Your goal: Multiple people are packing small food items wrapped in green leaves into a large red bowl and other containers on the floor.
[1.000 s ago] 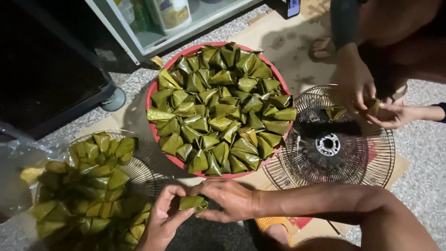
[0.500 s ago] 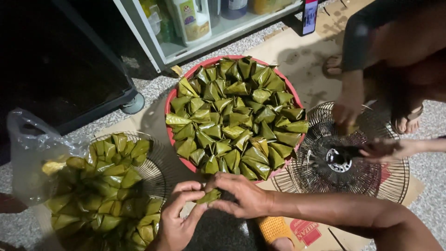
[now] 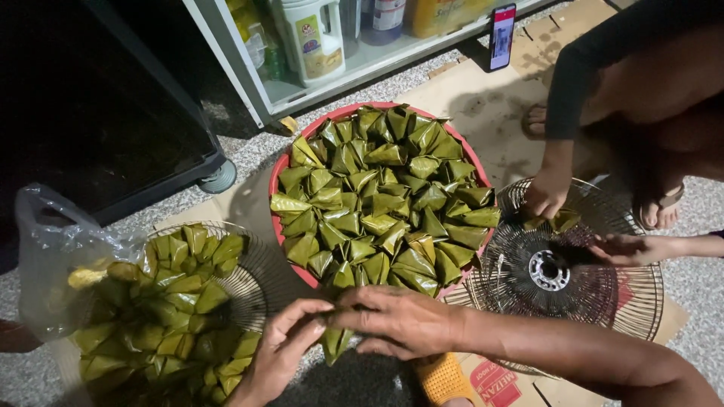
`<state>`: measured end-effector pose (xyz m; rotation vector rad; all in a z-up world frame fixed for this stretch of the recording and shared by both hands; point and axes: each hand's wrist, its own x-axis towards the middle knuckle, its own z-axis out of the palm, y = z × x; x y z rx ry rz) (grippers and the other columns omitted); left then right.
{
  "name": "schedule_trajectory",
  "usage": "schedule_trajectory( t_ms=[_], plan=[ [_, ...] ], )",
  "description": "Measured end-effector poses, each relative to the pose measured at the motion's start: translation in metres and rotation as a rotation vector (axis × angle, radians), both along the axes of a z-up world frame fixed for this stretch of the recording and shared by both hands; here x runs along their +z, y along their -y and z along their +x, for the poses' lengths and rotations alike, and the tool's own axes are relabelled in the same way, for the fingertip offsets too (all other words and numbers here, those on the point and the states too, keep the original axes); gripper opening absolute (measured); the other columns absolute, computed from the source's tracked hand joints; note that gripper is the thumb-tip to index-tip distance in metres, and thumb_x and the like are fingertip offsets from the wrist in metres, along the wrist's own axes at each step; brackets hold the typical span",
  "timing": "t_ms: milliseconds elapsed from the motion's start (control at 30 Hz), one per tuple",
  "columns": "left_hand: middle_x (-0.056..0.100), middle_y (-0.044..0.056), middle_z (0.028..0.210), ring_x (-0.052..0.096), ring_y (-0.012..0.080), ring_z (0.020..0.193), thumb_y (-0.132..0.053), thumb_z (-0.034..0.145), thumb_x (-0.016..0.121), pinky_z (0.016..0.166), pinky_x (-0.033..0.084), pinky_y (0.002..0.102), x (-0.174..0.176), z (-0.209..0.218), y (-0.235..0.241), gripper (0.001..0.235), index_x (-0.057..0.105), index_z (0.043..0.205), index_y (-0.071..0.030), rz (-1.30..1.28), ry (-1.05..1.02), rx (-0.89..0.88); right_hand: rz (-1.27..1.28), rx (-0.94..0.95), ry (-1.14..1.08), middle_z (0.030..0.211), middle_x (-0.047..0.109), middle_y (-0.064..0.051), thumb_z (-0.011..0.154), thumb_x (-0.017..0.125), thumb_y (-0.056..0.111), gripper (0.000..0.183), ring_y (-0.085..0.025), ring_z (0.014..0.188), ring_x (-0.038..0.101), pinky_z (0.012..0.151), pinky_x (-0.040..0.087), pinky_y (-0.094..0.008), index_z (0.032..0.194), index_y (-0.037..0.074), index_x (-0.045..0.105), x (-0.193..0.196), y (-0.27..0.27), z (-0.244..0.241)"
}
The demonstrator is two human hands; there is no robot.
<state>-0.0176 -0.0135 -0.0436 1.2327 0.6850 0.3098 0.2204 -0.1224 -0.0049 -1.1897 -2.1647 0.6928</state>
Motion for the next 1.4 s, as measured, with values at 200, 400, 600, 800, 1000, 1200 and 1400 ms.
schedule_trajectory(
  t_ms=[200, 400, 600, 800, 1000, 1200, 1400],
  plan=[
    [0.068, 0.013, 0.095, 0.058, 0.0148, 0.075, 0.004, 0.094, 0.057, 0.064, 0.053, 0.03, -0.014, 0.004, 0.005, 0.024, 0.066, 0.116, 0.007, -0.211, 0.093, -0.015, -0.023, -0.023, -0.097, 0.131, 0.054, -0.019, 0.099, 0.064, 0.006, 0.029, -0.028, 0.102, 0.067, 0.083, 0.066, -0.033, 0.128, 0.007, 0.064, 0.0, 0.002, -0.002],
    [0.066, 0.012, 0.093, 0.06, 0.0161, 0.074, 0.004, 0.095, 0.061, 0.067, 0.052, 0.031, -0.008, 0.002, 0.005, 0.019, 0.065, 0.113, 0.006, -0.305, 0.027, -0.011, -0.05, -0.015, -0.148, 0.128, 0.057, -0.017, 0.094, 0.067, 0.001, 0.03, -0.029, 0.102, 0.069, 0.09, 0.066, -0.036, 0.124, 0.006, 0.067, 0.005, 0.0, -0.003],
    [0.077, 0.016, 0.097, 0.073, 0.0211, 0.086, -0.009, 0.094, 0.06, 0.077, 0.063, 0.035, -0.004, -0.001, -0.003, 0.027, 0.064, 0.118, 0.002, -0.08, -0.044, -0.062, -0.098, -0.119, -0.278, 0.12, 0.065, -0.018, 0.091, 0.068, -0.005, 0.013, -0.02, 0.082, 0.07, 0.063, 0.065, -0.022, 0.102, 0.002, 0.07, -0.012, -0.002, 0.025],
    [0.077, 0.013, 0.102, 0.073, 0.0178, 0.085, -0.004, 0.087, 0.065, 0.071, 0.054, 0.028, -0.012, -0.021, -0.007, 0.027, 0.07, 0.113, 0.0, 0.061, -0.151, -0.02, -0.431, -0.485, -0.865, 0.093, 0.077, -0.018, 0.099, 0.04, 0.007, 0.034, -0.014, 0.049, 0.054, 0.04, 0.045, -0.024, 0.106, -0.006, 0.071, 0.054, -0.034, 0.107],
    [0.074, 0.009, 0.094, 0.064, 0.0129, 0.072, 0.0, 0.086, 0.069, 0.065, 0.055, 0.027, -0.015, -0.03, -0.009, 0.023, 0.072, 0.109, 0.0, 0.096, -0.19, -0.015, -0.04, -0.973, 0.283, 0.092, 0.067, -0.016, 0.09, 0.079, 0.006, 0.024, -0.024, 0.067, 0.064, 0.058, 0.054, -0.036, 0.11, -0.005, 0.075, 0.007, -0.022, 0.209],
    [0.076, 0.008, 0.095, 0.063, 0.0127, 0.069, -0.006, 0.086, 0.07, 0.061, 0.053, 0.026, -0.016, -0.03, -0.016, 0.022, 0.073, 0.108, -0.003, 0.218, -0.204, -0.04, -0.048, -0.985, 0.273, 0.101, 0.067, -0.018, 0.086, 0.078, 0.002, 0.03, -0.029, 0.075, 0.064, 0.068, 0.055, -0.04, 0.114, -0.006, 0.073, -0.022, -0.031, 0.227],
    [0.066, 0.005, 0.09, 0.055, 0.0105, 0.067, 0.001, 0.09, 0.064, 0.055, 0.049, 0.023, -0.036, -0.053, -0.064, 0.022, 0.067, 0.112, -0.004, 0.329, 0.065, 0.08, -0.237, -1.035, 0.916, 0.095, 0.075, -0.032, 0.104, 0.047, 0.013, 0.041, -0.047, 0.067, 0.071, 0.06, 0.055, -0.056, 0.134, 0.001, 0.073, -0.201, 0.006, 0.396]
  ],
)
